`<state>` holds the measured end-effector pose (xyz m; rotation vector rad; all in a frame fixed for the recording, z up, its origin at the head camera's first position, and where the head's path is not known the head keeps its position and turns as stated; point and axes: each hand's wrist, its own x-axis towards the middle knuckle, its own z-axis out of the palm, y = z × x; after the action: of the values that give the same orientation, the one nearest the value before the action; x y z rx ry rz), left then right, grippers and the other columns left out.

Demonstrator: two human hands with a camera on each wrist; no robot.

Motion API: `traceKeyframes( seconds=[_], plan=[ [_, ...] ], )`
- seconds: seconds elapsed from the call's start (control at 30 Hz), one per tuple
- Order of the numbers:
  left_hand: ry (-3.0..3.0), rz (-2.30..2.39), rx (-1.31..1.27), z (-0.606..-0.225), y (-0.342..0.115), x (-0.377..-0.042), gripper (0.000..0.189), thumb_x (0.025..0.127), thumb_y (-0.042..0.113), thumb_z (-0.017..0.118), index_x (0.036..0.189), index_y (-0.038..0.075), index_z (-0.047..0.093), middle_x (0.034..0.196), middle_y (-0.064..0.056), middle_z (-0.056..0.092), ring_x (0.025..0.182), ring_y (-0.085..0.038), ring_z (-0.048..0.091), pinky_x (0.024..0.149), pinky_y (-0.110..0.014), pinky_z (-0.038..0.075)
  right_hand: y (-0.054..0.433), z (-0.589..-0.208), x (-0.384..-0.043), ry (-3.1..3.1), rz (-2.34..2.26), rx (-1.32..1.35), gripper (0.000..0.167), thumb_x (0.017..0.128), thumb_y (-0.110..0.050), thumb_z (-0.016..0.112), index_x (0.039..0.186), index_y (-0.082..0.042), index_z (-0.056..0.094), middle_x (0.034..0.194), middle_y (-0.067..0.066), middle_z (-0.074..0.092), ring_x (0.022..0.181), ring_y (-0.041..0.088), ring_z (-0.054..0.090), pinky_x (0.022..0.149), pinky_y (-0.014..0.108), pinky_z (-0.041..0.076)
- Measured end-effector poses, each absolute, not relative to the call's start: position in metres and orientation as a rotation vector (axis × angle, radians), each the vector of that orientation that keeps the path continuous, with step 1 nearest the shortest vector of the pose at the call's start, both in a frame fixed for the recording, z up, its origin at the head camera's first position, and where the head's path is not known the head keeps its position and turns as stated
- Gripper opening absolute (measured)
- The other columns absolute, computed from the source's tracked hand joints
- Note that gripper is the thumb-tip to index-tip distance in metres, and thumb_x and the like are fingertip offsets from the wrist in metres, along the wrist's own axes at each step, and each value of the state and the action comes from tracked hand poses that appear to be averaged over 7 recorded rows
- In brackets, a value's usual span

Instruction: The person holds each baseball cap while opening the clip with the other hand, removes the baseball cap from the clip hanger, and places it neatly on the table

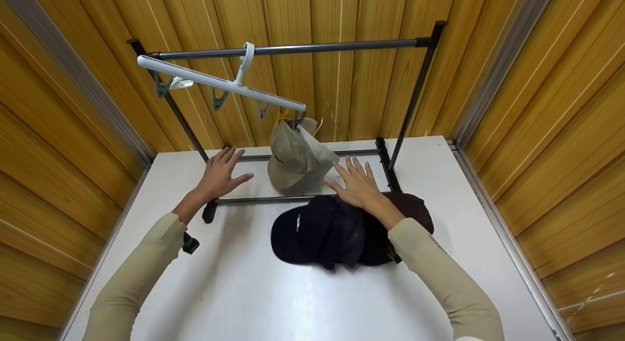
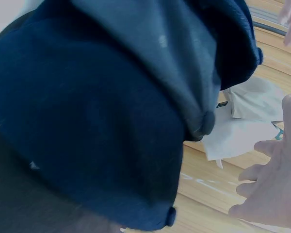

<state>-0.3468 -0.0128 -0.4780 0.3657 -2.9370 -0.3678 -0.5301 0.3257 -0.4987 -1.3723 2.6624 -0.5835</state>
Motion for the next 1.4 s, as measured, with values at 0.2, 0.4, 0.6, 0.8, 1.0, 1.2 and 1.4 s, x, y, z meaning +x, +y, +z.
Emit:
traceKeyframes(
  seconds=[0.2,0.4,0.6,0.8,1.0,1.2,1.4],
  plan=[
    [-2.917,-0.557,0.278,-0.447,0.001,-0.380,0.072,0.103,0.040,0.060,0.160,0.007,0.031,0.164,-0.020,0.035,0.154,-0.039,0.029,0.125,-0.061,0.021,0.309,-0.486,-0.531,2.659,-0.623,-1.418,0.058,0.109,-0.039,0.044,0.153,-0.001,0.045,0.160,0.033,0.032,0.153,0.049,0.024,0.123,0.067,0.015],
    [-2.810,-0.805,0.245,-0.436,0.012,-0.404,0.067,0.105,0.037,0.057,0.159,0.008,0.033,0.164,-0.016,0.037,0.154,-0.034,0.031,0.126,-0.052,0.024,0.293,-0.478,-0.524,2.671,-0.721,-1.494,0.047,0.107,-0.030,0.051,0.141,0.002,0.057,0.145,0.033,0.054,0.138,0.051,0.047,0.111,0.067,0.037],
    [-2.697,-0.959,0.302,-0.429,0.015,-0.431,0.064,0.107,0.027,0.053,0.162,0.006,0.026,0.167,-0.016,0.031,0.156,-0.034,0.028,0.127,-0.048,0.024,0.274,-0.471,-0.525,2.636,-0.750,-1.478,0.047,0.107,-0.032,0.052,0.140,0.001,0.059,0.140,0.029,0.059,0.131,0.050,0.052,0.107,0.066,0.041],
    [-2.583,-1.199,0.303,-0.422,0.014,-0.451,0.060,0.111,0.024,0.043,0.163,0.004,0.019,0.170,-0.016,0.021,0.159,-0.032,0.019,0.130,-0.046,0.017,0.261,-0.466,-0.526,2.620,-0.782,-1.522,0.047,0.106,-0.029,0.055,0.136,0.006,0.060,0.138,0.029,0.061,0.131,0.047,0.055,0.110,0.059,0.043],
    [-2.455,-1.438,0.256,-0.422,0.015,-0.467,0.054,0.112,0.022,0.036,0.164,0.012,0.023,0.172,-0.009,0.019,0.160,-0.027,0.015,0.130,-0.047,0.014,0.245,-0.465,-0.533,2.580,-0.909,-1.507,0.046,0.105,-0.025,0.056,0.136,0.009,0.059,0.138,0.029,0.061,0.130,0.046,0.056,0.110,0.057,0.044],
    [-2.304,-1.662,0.249,-0.427,0.016,-0.482,0.049,0.113,0.024,0.032,0.161,0.010,0.032,0.167,-0.009,0.033,0.156,-0.023,0.027,0.129,-0.041,0.020,0.223,-0.466,-0.539,2.507,-1.204,-1.477,0.040,0.102,-0.014,0.059,0.133,0.012,0.059,0.129,0.032,0.064,0.119,0.047,0.062,0.102,0.056,0.050],
    [-2.126,-1.795,0.259,-0.433,0.019,-0.490,0.046,0.113,0.026,0.033,0.156,0.008,0.039,0.159,-0.010,0.042,0.150,-0.023,0.036,0.127,-0.041,0.025,0.205,-0.468,-0.537,2.448,-1.465,-1.382,0.042,0.100,-0.007,0.061,0.137,0.011,0.056,0.132,0.030,0.061,0.122,0.044,0.061,0.103,0.053,0.050]
  ],
)
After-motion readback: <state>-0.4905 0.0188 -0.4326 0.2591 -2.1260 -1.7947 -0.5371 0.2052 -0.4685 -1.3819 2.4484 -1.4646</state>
